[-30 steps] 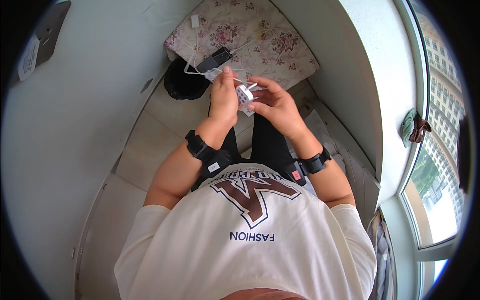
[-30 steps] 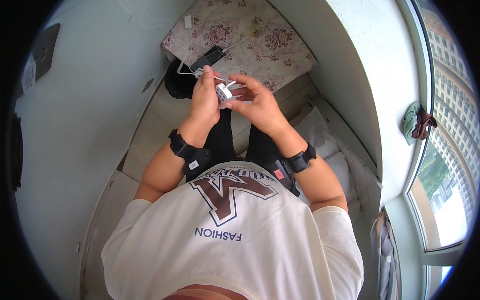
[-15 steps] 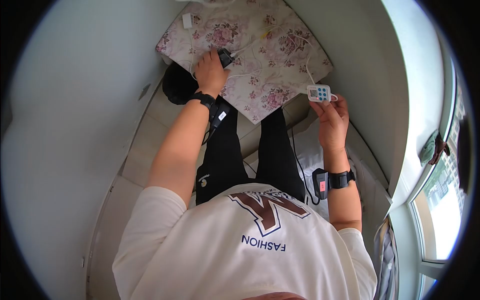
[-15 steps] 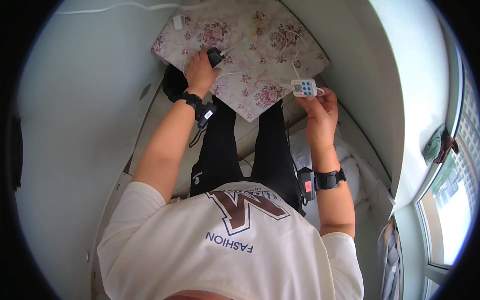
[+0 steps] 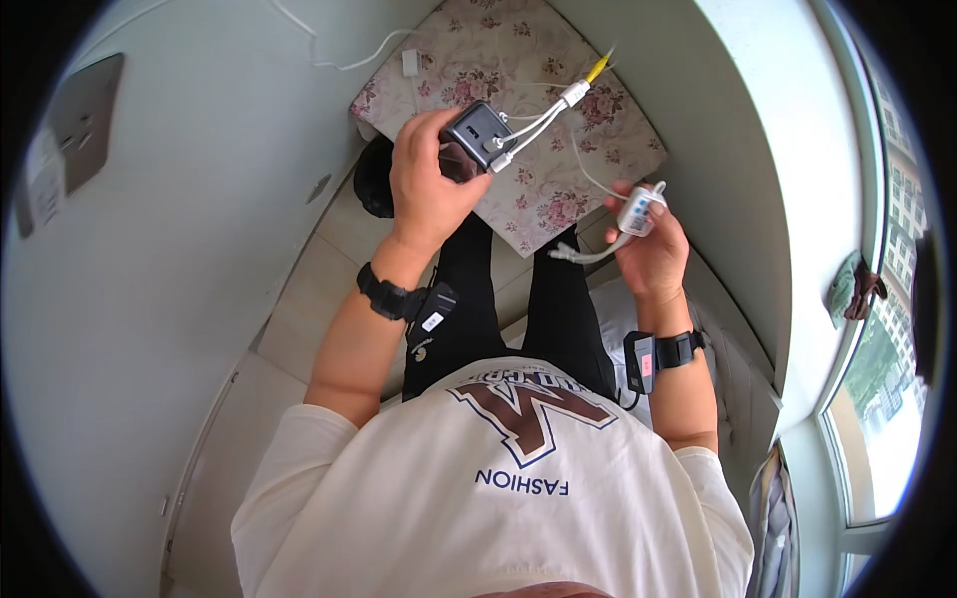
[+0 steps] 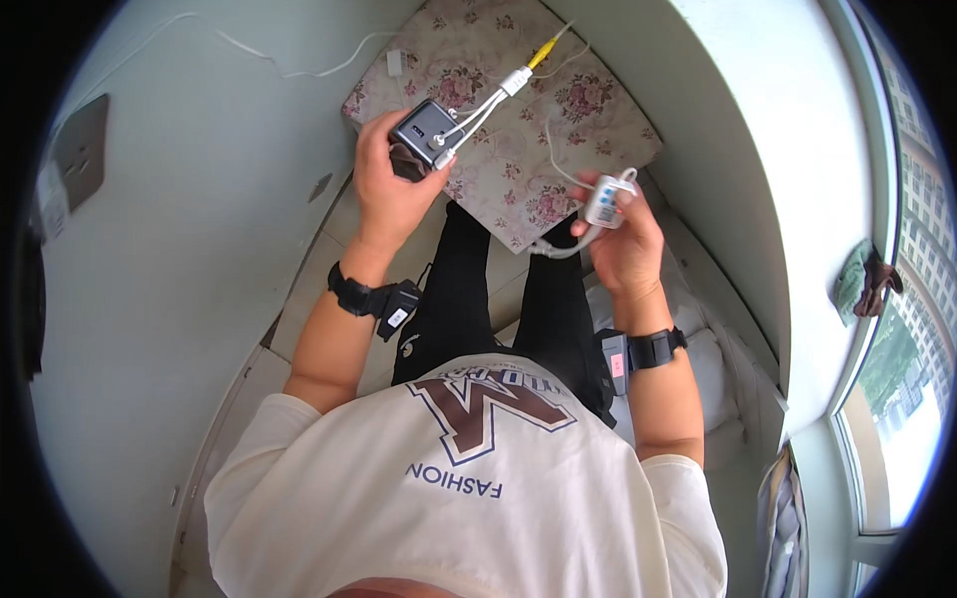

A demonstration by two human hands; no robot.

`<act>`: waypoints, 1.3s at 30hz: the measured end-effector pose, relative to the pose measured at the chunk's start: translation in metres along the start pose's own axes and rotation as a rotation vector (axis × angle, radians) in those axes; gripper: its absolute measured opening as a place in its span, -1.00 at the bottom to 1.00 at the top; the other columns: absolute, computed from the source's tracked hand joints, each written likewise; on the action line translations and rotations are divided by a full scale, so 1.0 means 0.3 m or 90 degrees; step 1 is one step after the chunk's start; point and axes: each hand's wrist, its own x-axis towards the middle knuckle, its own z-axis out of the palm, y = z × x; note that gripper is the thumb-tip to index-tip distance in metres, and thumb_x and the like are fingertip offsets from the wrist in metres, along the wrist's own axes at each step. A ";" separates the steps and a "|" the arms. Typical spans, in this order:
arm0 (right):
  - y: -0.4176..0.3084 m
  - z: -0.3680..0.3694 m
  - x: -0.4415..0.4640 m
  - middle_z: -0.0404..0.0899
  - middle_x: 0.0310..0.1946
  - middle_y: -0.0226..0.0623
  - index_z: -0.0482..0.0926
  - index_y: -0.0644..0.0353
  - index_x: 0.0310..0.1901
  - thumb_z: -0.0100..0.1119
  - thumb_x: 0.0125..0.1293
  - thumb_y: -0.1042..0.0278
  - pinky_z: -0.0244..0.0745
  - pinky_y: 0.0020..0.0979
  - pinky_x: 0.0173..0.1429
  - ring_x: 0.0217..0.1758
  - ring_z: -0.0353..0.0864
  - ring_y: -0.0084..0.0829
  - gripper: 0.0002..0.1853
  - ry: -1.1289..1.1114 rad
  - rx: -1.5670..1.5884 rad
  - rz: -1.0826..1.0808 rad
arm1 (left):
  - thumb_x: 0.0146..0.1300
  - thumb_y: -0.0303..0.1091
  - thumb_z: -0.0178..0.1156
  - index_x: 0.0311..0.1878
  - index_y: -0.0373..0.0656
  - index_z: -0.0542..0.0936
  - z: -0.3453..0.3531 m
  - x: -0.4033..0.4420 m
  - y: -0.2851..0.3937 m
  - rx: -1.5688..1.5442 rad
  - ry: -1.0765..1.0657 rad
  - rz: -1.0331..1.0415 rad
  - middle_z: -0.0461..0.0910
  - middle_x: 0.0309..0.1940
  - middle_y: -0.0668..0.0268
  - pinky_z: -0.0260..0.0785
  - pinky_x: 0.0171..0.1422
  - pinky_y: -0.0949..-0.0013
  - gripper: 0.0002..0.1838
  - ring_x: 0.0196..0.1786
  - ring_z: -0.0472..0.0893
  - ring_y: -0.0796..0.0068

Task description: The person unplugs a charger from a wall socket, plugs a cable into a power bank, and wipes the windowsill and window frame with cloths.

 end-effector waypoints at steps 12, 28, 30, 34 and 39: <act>-0.166 0.263 -0.172 0.61 -0.29 -0.33 0.54 0.20 -0.06 0.34 0.18 0.56 0.35 -0.57 -0.39 -0.38 0.55 -0.57 -0.71 -0.196 -0.153 0.018 | 0.23 -0.45 0.31 0.26 -0.29 0.36 -0.380 -0.067 0.302 -0.521 0.057 -0.321 0.61 0.05 0.08 0.58 0.11 0.23 -0.45 0.02 0.69 0.25; -0.429 0.164 -0.282 0.51 -0.34 -0.46 0.53 0.19 -0.02 0.29 0.23 0.53 0.17 -0.59 -0.42 -0.48 0.35 -0.65 -0.71 -0.174 -0.273 -0.142 | 0.11 0.06 0.42 0.39 -0.14 0.25 -1.059 -0.349 0.600 -0.586 0.070 0.078 0.44 0.14 0.08 0.34 0.26 -0.01 -0.12 0.07 0.50 0.13; -0.443 0.178 -0.294 0.50 -0.34 -0.47 0.53 0.19 -0.02 0.29 0.23 0.54 0.18 -0.59 -0.41 -0.46 0.35 -0.66 -0.72 -0.149 -0.273 -0.148 | 0.05 0.04 0.50 0.36 -0.12 0.29 -1.079 -0.369 0.637 -0.580 0.129 0.075 0.48 0.10 0.07 0.40 0.21 -0.01 -0.11 0.02 0.55 0.16; -0.472 0.188 -0.328 0.49 -0.33 -0.46 0.53 0.20 -0.02 0.27 0.23 0.57 0.18 -0.59 -0.39 -0.44 0.35 -0.64 -0.72 -0.160 -0.269 -0.163 | 0.08 0.11 0.47 0.39 -0.09 0.26 -1.153 -0.441 0.661 -0.577 0.182 0.131 0.47 0.12 0.12 0.39 0.22 0.01 -0.08 0.05 0.52 0.17; -0.469 0.213 -0.346 0.48 -0.34 -0.44 0.52 0.20 0.00 0.26 0.22 0.61 0.17 -0.60 -0.40 -0.45 0.33 -0.65 -0.69 -0.201 -0.264 -0.177 | 0.11 -0.05 0.39 0.40 -0.25 0.28 -1.160 -0.485 0.663 -0.482 0.190 -0.082 0.42 0.23 0.08 0.26 0.40 0.06 -0.14 0.24 0.45 0.10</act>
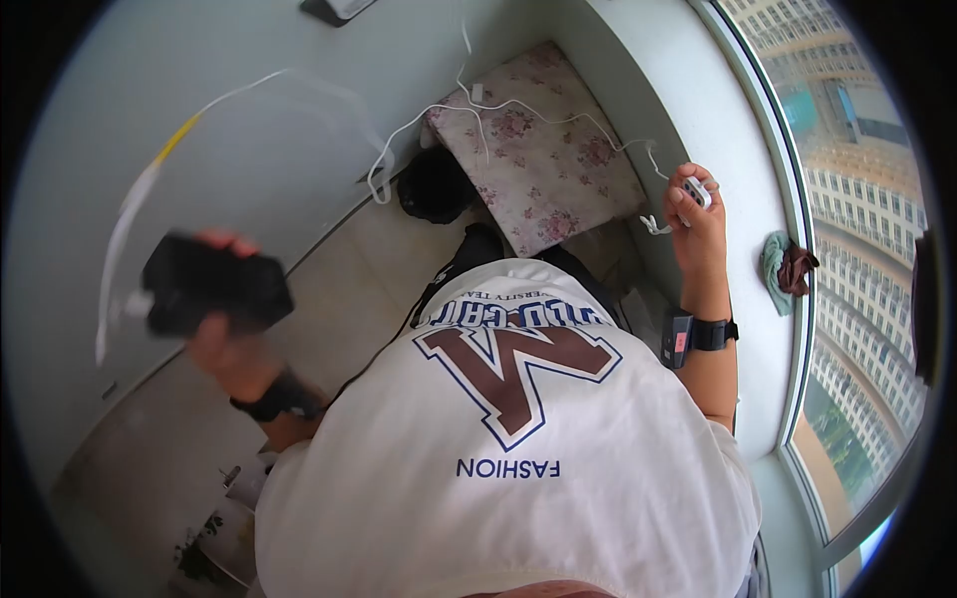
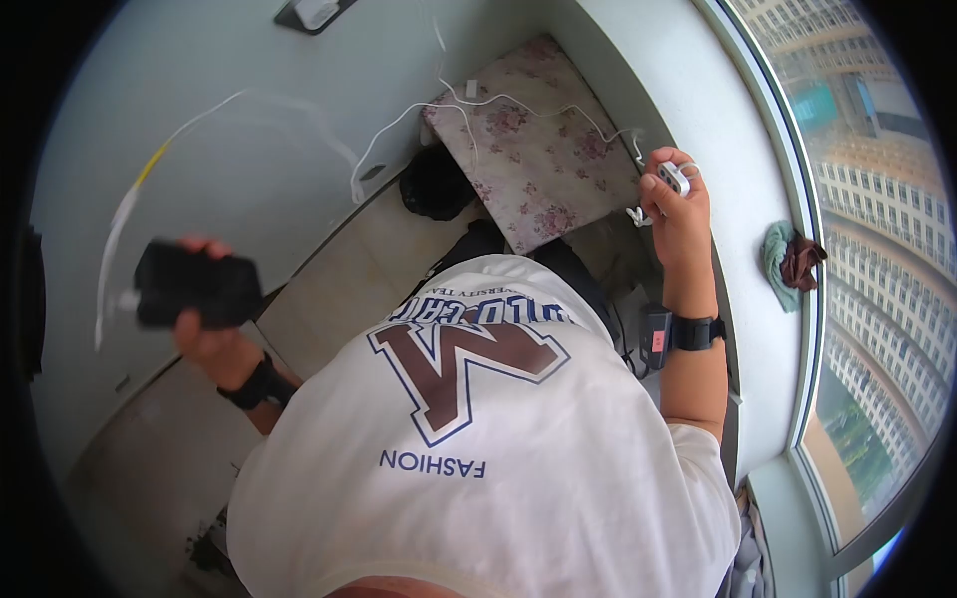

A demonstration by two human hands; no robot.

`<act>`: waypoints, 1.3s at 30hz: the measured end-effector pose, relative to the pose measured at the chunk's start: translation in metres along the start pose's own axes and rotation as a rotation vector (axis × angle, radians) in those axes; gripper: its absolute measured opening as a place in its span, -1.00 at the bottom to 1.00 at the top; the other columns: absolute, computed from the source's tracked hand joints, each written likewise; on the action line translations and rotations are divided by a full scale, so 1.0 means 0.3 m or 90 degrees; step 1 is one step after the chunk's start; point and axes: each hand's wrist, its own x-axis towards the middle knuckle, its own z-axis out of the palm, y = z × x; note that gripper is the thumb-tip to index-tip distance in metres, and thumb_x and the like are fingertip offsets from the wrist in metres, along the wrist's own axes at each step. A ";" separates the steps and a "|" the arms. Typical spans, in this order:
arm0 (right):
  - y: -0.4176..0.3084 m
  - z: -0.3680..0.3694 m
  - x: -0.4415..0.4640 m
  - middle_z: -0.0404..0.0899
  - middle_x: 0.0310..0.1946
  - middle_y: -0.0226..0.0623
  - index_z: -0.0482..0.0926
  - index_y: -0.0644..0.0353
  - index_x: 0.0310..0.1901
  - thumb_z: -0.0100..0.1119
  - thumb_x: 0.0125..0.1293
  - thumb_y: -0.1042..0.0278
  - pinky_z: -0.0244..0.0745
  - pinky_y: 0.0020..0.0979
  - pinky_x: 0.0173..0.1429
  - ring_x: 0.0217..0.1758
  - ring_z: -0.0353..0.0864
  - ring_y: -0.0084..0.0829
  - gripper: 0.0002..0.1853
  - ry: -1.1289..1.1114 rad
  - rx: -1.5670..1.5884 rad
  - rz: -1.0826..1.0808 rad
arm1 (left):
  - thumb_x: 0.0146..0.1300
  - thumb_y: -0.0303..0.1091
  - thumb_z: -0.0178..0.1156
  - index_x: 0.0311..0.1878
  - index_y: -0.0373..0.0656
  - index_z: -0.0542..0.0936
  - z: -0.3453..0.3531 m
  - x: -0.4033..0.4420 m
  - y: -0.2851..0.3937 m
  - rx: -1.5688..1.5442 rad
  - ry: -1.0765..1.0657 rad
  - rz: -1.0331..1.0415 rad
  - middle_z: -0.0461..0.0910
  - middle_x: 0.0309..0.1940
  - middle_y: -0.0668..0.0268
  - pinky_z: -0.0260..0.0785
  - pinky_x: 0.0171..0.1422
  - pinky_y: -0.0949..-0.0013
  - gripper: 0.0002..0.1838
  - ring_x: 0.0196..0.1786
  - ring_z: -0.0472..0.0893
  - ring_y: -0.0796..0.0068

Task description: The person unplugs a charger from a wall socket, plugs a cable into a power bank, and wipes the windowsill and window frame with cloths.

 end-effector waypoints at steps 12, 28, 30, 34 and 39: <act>-0.092 0.402 -0.056 0.68 -0.21 -0.36 0.60 0.23 -0.10 0.35 0.16 0.70 0.56 -0.51 0.03 -0.08 0.65 -0.55 -0.71 -0.250 -0.188 -0.096 | 0.01 -0.51 0.53 0.23 -0.23 0.39 0.449 0.128 -0.298 0.488 -0.048 0.056 0.66 -0.11 0.22 0.55 -0.04 0.45 -0.29 -0.12 0.68 0.52; 0.054 0.543 -0.017 0.66 -0.26 -0.41 0.49 0.17 -0.04 0.45 0.06 0.62 0.43 -0.55 -0.35 -0.35 0.56 -0.61 -0.56 -0.153 -0.083 -0.001 | -0.08 -0.17 0.56 0.12 -0.10 0.49 0.556 0.108 -0.394 0.755 -0.049 0.147 0.65 -0.14 0.21 0.55 -0.08 0.14 -0.32 -0.14 0.69 0.13; 0.069 0.550 -0.012 0.62 -0.29 -0.40 0.49 0.20 -0.05 0.43 0.05 0.65 0.47 -0.53 -0.30 -0.33 0.56 -0.60 -0.57 -0.131 -0.071 0.009 | -0.09 -0.19 0.56 0.11 -0.11 0.49 0.557 0.104 -0.411 0.760 -0.046 0.145 0.65 -0.14 0.20 0.55 -0.09 0.13 -0.33 -0.14 0.69 0.12; 0.113 0.546 0.011 0.59 -0.36 -0.38 0.49 0.24 -0.09 0.38 0.04 0.67 0.48 -0.50 -0.31 -0.36 0.55 -0.56 -0.61 -0.043 -0.095 0.028 | -0.07 -0.25 0.48 0.08 -0.11 0.46 0.568 0.096 -0.430 0.803 -0.034 0.161 0.61 -0.18 0.20 0.52 -0.16 0.09 -0.40 -0.19 0.66 0.10; 0.140 0.590 0.023 0.57 -0.40 -0.36 0.50 0.24 -0.11 0.31 0.07 0.67 0.41 -0.50 -0.39 -0.45 0.52 -0.54 -0.67 0.061 -0.031 0.042 | -0.06 -0.26 0.46 0.03 -0.10 0.47 0.557 0.103 -0.450 0.856 -0.017 0.147 0.60 -0.22 0.21 0.51 -0.19 0.09 -0.45 -0.22 0.65 0.11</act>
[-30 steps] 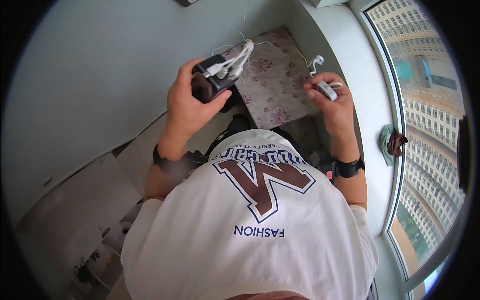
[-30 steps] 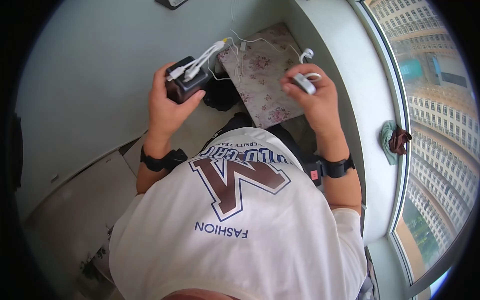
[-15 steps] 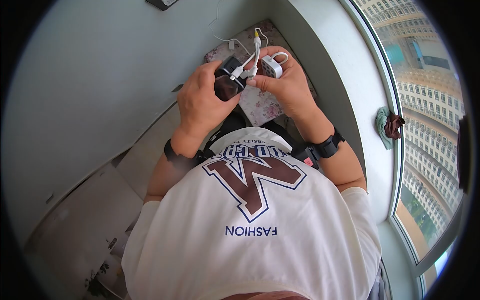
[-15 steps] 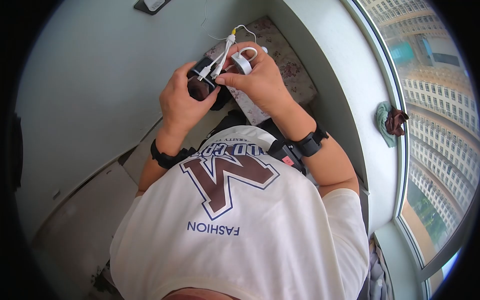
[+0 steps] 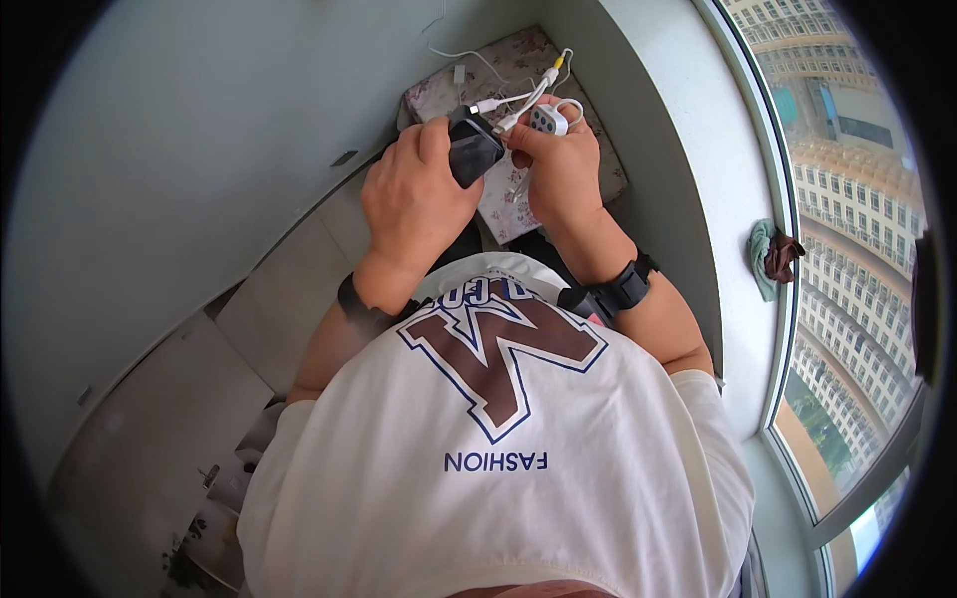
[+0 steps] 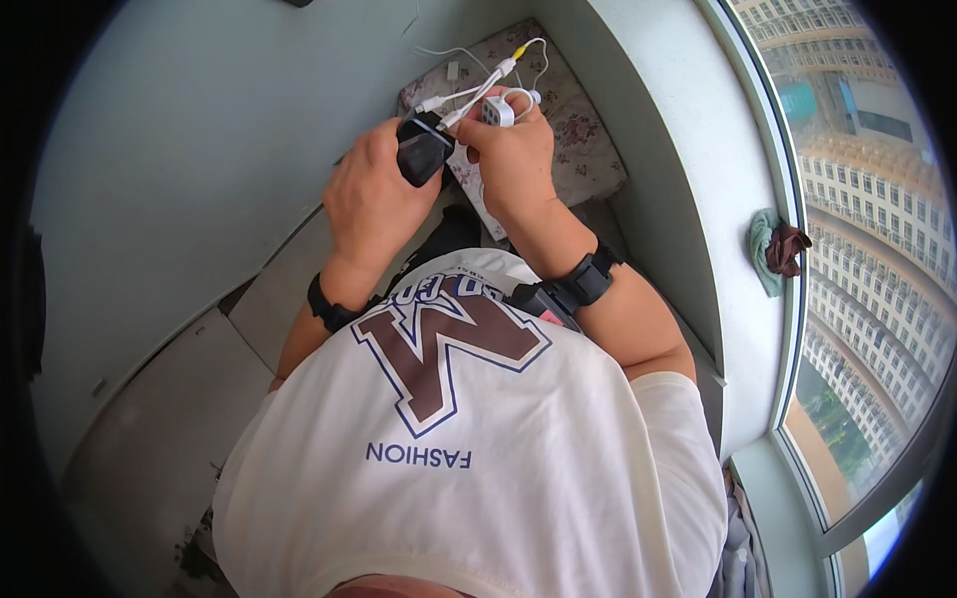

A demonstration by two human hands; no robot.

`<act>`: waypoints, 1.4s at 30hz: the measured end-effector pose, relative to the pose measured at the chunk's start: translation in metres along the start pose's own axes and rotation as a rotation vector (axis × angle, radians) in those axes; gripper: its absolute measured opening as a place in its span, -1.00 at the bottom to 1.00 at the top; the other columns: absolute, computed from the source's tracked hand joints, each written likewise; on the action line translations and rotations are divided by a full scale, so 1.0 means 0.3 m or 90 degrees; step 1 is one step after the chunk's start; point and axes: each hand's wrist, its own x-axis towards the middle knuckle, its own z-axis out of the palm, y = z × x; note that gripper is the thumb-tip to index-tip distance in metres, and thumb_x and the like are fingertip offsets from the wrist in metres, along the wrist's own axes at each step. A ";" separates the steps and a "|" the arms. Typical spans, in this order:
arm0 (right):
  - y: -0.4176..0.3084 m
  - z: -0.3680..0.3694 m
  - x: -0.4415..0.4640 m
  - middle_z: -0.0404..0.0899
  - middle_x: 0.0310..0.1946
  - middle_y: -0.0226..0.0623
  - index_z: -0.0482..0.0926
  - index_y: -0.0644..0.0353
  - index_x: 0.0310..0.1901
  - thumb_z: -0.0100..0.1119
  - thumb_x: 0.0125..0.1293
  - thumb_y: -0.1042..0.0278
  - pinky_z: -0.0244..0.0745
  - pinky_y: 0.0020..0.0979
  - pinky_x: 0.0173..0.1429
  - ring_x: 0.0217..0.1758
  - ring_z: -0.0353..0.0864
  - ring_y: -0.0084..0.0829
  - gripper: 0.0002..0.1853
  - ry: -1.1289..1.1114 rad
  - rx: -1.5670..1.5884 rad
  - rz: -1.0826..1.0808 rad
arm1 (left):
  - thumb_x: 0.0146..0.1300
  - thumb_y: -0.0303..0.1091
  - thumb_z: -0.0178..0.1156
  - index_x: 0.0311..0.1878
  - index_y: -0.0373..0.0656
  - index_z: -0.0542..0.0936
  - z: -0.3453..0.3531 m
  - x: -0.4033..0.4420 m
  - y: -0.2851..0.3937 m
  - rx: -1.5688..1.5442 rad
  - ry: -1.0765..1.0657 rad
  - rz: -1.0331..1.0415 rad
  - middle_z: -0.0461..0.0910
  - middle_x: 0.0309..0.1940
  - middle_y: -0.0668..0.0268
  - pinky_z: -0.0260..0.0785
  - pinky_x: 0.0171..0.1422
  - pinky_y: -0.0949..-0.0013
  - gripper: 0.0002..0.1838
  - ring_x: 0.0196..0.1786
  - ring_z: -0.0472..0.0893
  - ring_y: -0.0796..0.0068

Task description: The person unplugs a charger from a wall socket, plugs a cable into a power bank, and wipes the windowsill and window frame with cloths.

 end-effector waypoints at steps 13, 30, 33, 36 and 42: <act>0.151 -0.186 0.472 0.62 -0.27 -0.26 0.54 0.27 -0.19 0.26 0.38 0.44 0.69 -0.47 -0.23 -0.26 0.67 -0.42 -0.89 0.163 0.115 0.153 | 0.02 -0.12 0.49 0.14 -0.17 0.44 0.013 -0.172 -0.302 -0.181 -0.237 -0.385 0.68 -0.12 0.09 0.53 -0.01 0.15 -0.34 -0.10 0.69 0.10; -0.199 -0.102 0.203 0.43 -0.09 -0.03 0.33 0.45 -0.07 0.15 0.46 0.36 0.81 -0.11 0.04 -0.01 0.67 0.04 -0.70 -0.050 0.636 0.260 | -0.16 -0.26 0.56 0.32 -0.26 0.39 0.008 -0.014 -0.244 -1.191 -0.641 -0.128 0.61 0.09 0.13 0.41 0.26 0.30 -0.09 0.15 0.61 0.29; -0.179 -0.196 0.181 0.46 -0.12 -0.01 0.34 0.44 -0.09 0.17 0.46 0.35 0.81 -0.16 0.03 -0.02 0.68 0.03 -0.70 -0.063 0.664 0.283 | -0.22 -0.27 0.58 0.26 -0.25 0.40 0.021 -0.037 -0.216 -1.212 -0.692 -0.132 0.63 0.02 0.03 0.46 0.20 0.26 -0.10 0.12 0.62 0.22; -0.134 -0.285 0.156 0.49 -0.13 0.01 0.36 0.42 -0.10 0.18 0.45 0.34 0.81 -0.21 0.01 -0.01 0.69 0.03 -0.71 0.032 0.634 0.276 | -0.22 -0.35 0.57 0.22 -0.24 0.40 0.031 -0.044 -0.178 -1.205 -0.726 -0.134 0.61 0.02 -0.02 0.45 0.23 0.22 -0.15 0.11 0.63 0.21; -0.137 -0.387 0.064 0.57 -0.06 0.14 0.41 0.37 -0.13 0.21 0.43 0.32 0.82 -0.30 -0.10 -0.05 0.72 -0.09 -0.74 -0.005 0.627 0.285 | -0.18 -0.48 0.58 0.35 -0.22 0.34 0.084 -0.055 -0.103 -1.181 -0.863 -0.117 0.52 0.24 -0.04 0.34 0.39 0.22 -0.06 0.29 0.53 0.22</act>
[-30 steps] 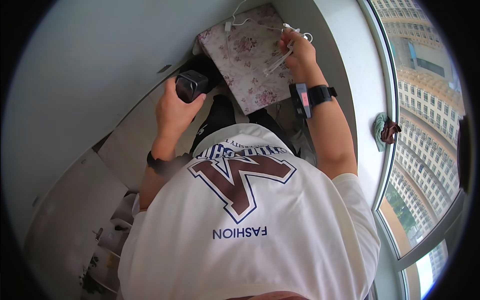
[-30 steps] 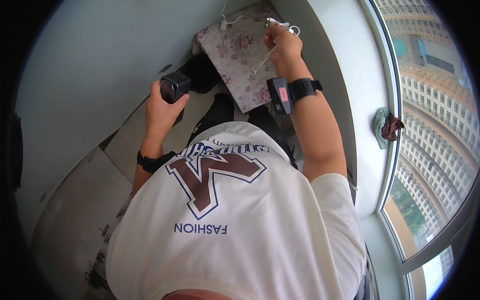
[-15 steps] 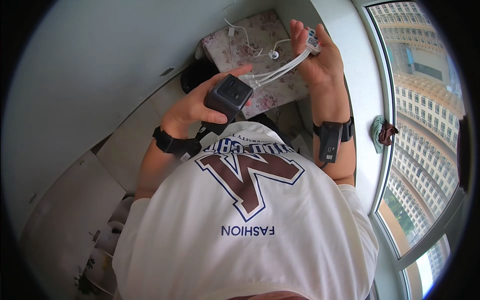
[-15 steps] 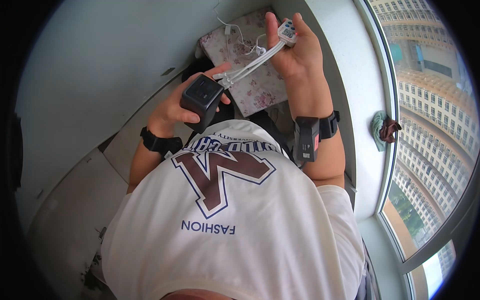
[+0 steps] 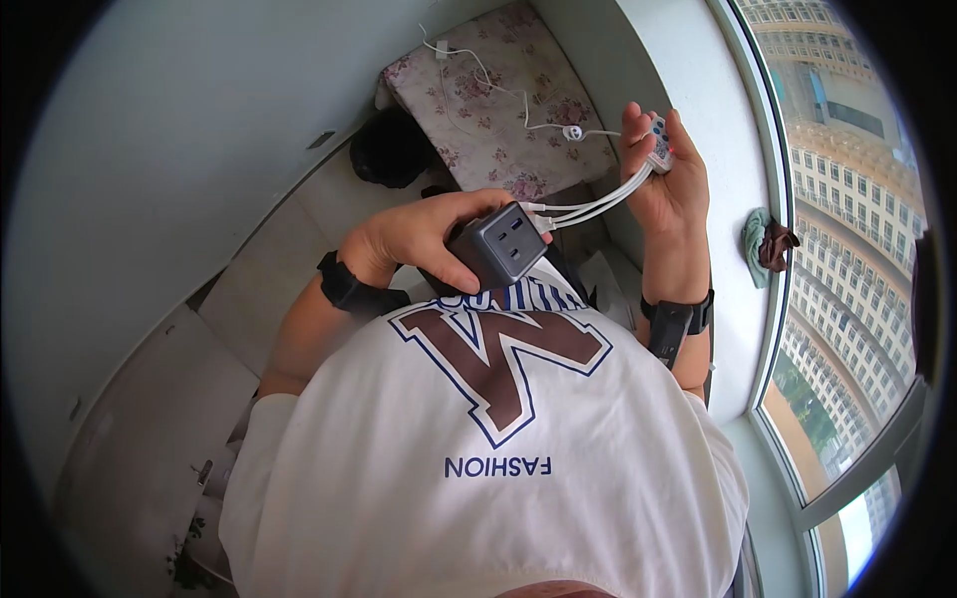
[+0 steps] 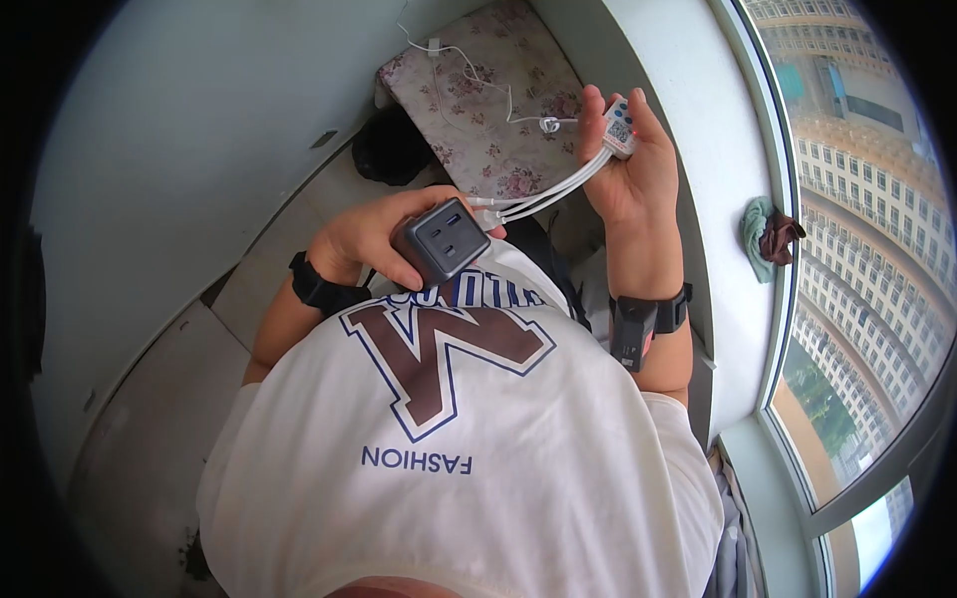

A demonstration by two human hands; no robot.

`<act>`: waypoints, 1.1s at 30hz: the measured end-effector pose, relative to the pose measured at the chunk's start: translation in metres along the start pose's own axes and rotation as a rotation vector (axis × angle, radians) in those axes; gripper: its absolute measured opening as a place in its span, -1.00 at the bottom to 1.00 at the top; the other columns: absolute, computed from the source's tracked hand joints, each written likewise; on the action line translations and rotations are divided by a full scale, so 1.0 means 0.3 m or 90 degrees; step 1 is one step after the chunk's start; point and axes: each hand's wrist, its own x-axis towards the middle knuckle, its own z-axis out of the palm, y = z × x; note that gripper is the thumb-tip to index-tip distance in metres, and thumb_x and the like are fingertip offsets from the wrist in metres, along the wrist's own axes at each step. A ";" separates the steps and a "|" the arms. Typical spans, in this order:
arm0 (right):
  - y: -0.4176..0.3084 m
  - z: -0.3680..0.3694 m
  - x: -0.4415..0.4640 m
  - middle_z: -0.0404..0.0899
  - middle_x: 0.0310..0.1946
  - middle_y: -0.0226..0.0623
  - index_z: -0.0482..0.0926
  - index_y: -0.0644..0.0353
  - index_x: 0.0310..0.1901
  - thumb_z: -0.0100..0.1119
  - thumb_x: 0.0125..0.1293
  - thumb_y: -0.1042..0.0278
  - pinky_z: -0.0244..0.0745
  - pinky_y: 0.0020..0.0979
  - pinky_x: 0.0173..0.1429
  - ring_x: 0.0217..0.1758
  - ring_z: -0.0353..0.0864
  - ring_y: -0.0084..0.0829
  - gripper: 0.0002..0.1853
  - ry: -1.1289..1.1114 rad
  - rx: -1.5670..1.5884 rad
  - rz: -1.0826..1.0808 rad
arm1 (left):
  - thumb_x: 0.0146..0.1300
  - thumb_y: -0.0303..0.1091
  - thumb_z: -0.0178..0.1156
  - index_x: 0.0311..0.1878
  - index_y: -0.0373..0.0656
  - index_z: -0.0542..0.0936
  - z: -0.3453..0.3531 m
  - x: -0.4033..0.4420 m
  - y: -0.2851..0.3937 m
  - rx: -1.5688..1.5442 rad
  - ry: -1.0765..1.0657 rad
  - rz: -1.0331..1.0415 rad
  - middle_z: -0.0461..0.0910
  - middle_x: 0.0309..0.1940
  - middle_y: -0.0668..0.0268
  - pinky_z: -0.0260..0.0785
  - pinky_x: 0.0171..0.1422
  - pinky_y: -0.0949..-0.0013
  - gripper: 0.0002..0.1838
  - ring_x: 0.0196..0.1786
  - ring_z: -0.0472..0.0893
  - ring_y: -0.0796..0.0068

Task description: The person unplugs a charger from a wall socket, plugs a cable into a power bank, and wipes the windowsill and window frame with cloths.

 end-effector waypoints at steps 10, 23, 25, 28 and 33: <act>0.021 -0.034 0.021 0.36 0.22 0.22 0.33 0.40 0.10 0.25 0.41 0.24 0.62 0.02 0.26 0.29 0.47 0.13 -0.55 -0.010 -0.159 -0.084 | -0.21 -0.40 0.60 0.37 -0.23 0.33 -0.002 0.007 0.014 0.228 0.072 -0.012 0.51 0.28 0.07 0.27 0.43 0.31 -0.02 0.32 0.49 0.33; 0.172 0.056 -0.007 0.68 -0.29 -0.38 0.65 0.31 -0.04 0.25 0.39 0.32 0.46 -0.50 0.06 -0.24 0.60 -0.57 -0.76 -0.325 -1.023 0.080 | -0.17 -0.38 0.57 0.27 -0.23 0.44 0.081 -0.046 0.154 0.497 0.208 0.021 0.60 -0.05 0.28 0.38 0.21 0.42 -0.16 -0.01 0.55 0.52; 0.168 0.070 -0.018 0.65 -0.36 -0.43 0.65 0.29 -0.09 0.25 0.40 0.31 0.39 -0.57 -0.10 -0.33 0.52 -0.65 -0.79 -0.297 -0.979 0.043 | -0.19 -0.38 0.56 0.24 -0.20 0.44 0.087 -0.070 0.157 0.485 0.270 0.134 0.60 -0.06 0.32 0.41 0.16 0.39 -0.18 -0.02 0.56 0.52; 0.169 0.084 -0.040 0.62 -0.44 -0.47 0.65 0.23 -0.16 0.25 0.40 0.32 0.28 -0.65 -0.26 -0.40 0.44 -0.72 -0.84 -0.253 -0.908 0.007 | -0.18 -0.41 0.56 0.24 -0.17 0.43 0.094 -0.116 0.148 0.349 0.363 0.166 0.59 -0.08 0.35 0.43 0.12 0.39 -0.19 -0.04 0.57 0.54; 0.171 0.098 -0.059 0.64 -0.39 -0.47 0.66 0.23 -0.13 0.28 0.37 0.35 0.27 -0.63 -0.28 -0.39 0.41 -0.72 -0.85 -0.258 -0.882 -0.013 | -0.11 -0.48 0.51 0.24 -0.21 0.40 0.092 -0.165 0.164 0.434 0.417 0.122 0.60 0.11 0.19 0.43 0.19 0.42 -0.23 0.12 0.59 0.49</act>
